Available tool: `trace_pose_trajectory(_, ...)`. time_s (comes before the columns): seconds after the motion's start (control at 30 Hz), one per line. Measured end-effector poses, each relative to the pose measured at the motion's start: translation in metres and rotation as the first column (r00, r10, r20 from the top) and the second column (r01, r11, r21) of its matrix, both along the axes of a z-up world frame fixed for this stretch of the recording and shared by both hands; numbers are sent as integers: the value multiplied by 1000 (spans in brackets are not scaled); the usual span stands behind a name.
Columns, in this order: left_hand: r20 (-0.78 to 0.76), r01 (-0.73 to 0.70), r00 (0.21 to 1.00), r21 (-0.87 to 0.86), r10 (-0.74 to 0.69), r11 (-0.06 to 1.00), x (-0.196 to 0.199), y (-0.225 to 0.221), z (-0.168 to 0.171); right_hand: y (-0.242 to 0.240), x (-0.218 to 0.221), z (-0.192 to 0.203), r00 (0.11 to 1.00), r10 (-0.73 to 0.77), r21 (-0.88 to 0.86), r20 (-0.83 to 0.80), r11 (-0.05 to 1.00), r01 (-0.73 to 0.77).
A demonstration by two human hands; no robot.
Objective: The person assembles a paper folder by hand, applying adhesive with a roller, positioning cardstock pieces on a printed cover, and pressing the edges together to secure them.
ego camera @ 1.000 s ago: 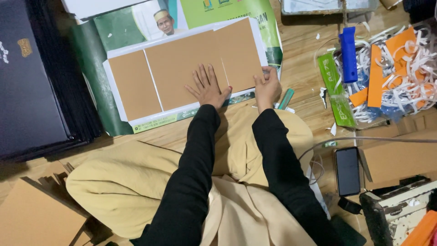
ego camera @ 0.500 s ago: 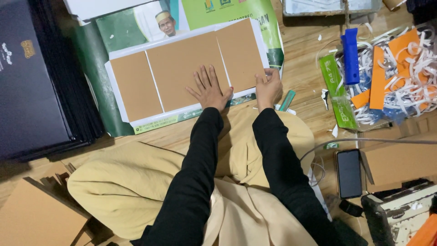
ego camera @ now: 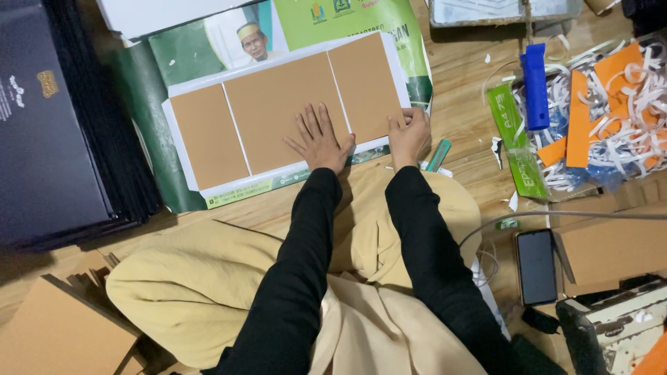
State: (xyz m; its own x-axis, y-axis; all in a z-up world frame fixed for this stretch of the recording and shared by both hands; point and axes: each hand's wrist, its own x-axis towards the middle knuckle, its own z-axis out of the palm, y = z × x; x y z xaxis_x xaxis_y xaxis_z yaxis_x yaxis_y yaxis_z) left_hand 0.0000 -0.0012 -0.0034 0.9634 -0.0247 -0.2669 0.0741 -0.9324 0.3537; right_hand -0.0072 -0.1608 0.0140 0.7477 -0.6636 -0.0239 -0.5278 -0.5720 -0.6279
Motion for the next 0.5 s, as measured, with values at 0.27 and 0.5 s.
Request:
trace_pose_trajectory(0.27,-38,-8,999,3,8,1000,0,-2,9,-2,0,-1,1000,-12,-39,-27,999,11)
trace_pose_trajectory(0.5,-36,-19,999,-1,19,1000,0,-1,10,1,1,8,999,27,-21,-26,999,-27)
